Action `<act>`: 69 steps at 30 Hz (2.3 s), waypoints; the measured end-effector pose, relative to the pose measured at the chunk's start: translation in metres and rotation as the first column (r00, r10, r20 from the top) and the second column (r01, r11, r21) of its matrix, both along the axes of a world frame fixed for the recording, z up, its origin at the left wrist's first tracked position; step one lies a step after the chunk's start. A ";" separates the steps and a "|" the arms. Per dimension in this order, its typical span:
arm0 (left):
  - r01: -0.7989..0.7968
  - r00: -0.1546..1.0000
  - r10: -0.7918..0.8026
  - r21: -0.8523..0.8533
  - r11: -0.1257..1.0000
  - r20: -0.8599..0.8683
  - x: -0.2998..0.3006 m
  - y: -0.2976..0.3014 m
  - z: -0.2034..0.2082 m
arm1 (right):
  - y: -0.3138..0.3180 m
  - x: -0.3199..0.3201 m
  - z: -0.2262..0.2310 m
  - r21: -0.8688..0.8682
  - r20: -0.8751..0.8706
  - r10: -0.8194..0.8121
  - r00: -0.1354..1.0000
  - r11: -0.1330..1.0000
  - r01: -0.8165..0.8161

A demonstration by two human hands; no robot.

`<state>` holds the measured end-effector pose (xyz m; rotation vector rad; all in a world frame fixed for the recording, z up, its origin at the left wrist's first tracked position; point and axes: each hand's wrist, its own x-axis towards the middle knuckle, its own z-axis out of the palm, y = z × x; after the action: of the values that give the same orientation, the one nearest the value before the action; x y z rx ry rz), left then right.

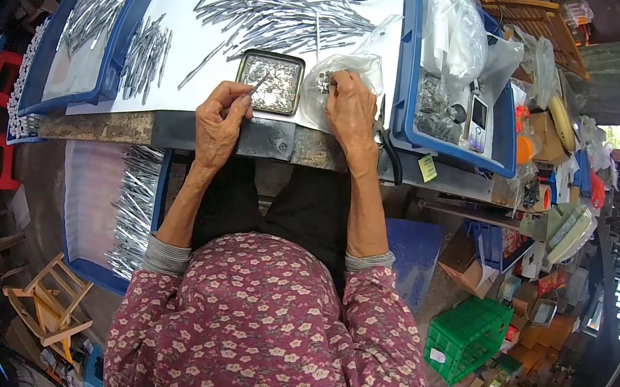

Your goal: Assembling small metal pins and components into a metal housing.

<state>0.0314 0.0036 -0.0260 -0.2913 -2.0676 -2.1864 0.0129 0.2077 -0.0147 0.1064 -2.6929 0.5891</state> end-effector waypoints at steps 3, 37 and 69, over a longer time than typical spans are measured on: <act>0.002 1.000 -0.002 -0.003 1.000 -0.003 0.000 -0.002 0.003 | -0.005 -0.003 0.003 -0.008 -0.018 0.018 1.000 1.000 -0.019; 0.104 0.945 -0.252 0.537 0.837 0.209 0.005 0.006 0.026 | -0.067 0.030 0.032 -0.819 0.001 0.216 0.976 0.560 -0.123; 0.076 0.952 -0.207 0.482 0.873 0.224 0.002 0.006 0.018 | -0.070 0.019 0.007 -0.868 -0.101 0.353 0.930 0.426 -0.256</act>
<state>0.0333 0.0092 -0.0083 -0.0997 -1.5778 -2.8672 0.0315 0.1377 -0.0081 0.2932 -2.0880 2.0644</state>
